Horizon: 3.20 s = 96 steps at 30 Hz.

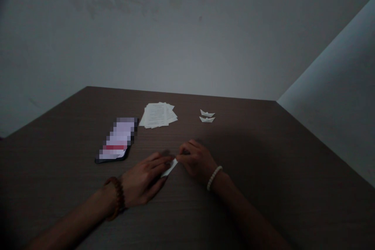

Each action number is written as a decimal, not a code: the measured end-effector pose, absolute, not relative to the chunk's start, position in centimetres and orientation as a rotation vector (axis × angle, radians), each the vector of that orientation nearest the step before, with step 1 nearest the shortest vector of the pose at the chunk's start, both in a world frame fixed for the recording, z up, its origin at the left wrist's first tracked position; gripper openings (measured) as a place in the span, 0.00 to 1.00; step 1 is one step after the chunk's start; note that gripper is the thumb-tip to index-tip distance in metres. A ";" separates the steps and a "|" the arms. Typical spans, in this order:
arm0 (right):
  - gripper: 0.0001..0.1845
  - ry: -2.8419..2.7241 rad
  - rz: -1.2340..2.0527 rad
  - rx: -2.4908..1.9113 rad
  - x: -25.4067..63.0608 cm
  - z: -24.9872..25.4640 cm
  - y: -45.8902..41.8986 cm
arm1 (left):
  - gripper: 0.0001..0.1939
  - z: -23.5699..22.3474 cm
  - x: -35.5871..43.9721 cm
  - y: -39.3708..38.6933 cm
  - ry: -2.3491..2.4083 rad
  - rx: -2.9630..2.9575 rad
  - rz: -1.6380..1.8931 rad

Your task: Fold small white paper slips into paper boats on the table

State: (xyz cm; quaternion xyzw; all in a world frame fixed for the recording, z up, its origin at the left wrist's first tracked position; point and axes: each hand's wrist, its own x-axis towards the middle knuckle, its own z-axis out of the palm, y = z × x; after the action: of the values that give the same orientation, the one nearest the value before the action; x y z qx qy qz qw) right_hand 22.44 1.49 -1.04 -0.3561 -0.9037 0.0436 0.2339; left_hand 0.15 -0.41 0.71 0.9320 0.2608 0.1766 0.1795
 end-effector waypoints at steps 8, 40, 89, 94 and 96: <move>0.13 -2.514 0.136 -0.971 22.8 -0.6 1.2 | 0.19 0.9 0.3 -0.5 0.725 2.642 0.478; 0.08 -2.433 0.183 -1.027 22.9 -1.1 0.3 | 0.18 0.9 0.3 -0.6 0.720 2.718 0.371; 0.06 -2.499 0.062 -1.159 22.9 -0.2 -0.6 | 0.15 -0.2 -0.1 -0.6 0.746 2.741 0.543; 0.05 -2.471 0.061 -1.170 22.4 -0.3 -0.6 | 0.14 -0.1 -0.3 -0.4 0.701 2.696 0.600; 0.05 -2.426 0.061 -1.198 21.9 -0.5 -0.5 | 0.13 -0.2 -0.3 -0.2 0.693 2.677 0.613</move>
State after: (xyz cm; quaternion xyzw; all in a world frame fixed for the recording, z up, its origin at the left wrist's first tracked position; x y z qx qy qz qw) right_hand 21.90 -0.54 -0.52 -0.4322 -0.8753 0.0219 0.2157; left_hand -0.27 -0.24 -0.22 0.9339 0.2416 0.2138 0.1542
